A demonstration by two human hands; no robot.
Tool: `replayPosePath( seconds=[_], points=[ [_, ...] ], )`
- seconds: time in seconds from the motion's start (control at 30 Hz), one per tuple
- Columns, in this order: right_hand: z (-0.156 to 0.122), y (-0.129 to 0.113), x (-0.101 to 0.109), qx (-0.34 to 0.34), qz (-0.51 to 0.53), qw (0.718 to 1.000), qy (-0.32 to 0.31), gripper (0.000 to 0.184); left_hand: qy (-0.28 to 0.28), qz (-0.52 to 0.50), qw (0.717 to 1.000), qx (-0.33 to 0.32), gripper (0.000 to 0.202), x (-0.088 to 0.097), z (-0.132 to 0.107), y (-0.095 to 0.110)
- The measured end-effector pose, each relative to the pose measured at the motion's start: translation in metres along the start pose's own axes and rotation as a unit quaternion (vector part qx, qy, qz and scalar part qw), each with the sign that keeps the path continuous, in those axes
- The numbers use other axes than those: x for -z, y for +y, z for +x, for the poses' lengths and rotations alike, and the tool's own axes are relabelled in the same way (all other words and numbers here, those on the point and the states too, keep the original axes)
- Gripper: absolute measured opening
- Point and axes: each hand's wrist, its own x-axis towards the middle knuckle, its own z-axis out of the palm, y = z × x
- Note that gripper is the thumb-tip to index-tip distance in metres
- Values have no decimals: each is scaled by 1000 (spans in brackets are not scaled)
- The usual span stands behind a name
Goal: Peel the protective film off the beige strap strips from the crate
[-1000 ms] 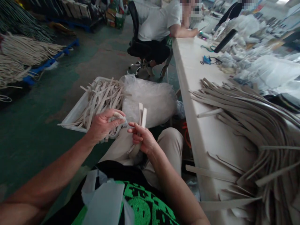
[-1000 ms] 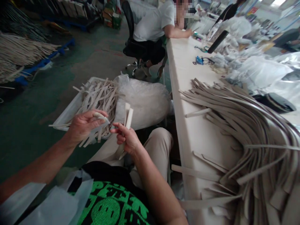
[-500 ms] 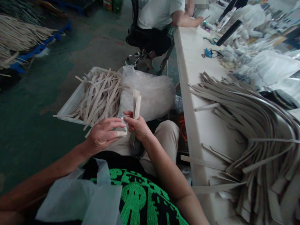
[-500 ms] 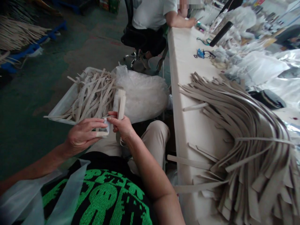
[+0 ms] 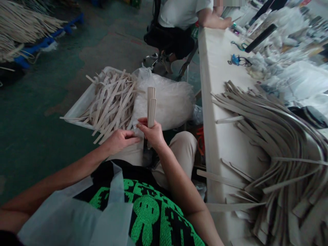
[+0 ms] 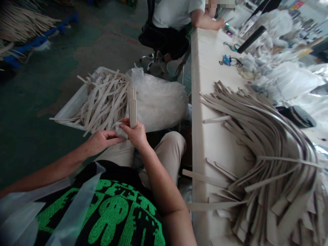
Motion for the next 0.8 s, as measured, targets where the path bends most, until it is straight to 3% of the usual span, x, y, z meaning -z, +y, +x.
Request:
replayPosePath(
  seconds=[0.13, 0.27, 0.4, 0.5, 0.67, 0.8],
  points=[
    [4, 7, 0, 2, -29, 1000, 6, 23, -33, 48, 998, 11, 18, -8, 7, -20],
    [3, 6, 5, 9, -33, 999, -8, 31, -31, -45, 996, 75, 15, -12, 10, -29],
    [-11, -2, 20, 32, -33, 998, -42, 54, 47, -223, 966, 124, 18, -5, 16, -25],
    [-30, -6, 34, 23, -53, 996, -72, 57, 99, -325, 934, 109, 25, 9, 24, -19],
    [-59, 3, 40, -54, -88, 980, -171, 67, 173, -409, 893, 75, 19, 26, 33, -7],
    [-67, 14, 31, -93, -124, 957, -247, 69, 182, -423, 884, 72, 14, 27, 36, -2]
  ],
)
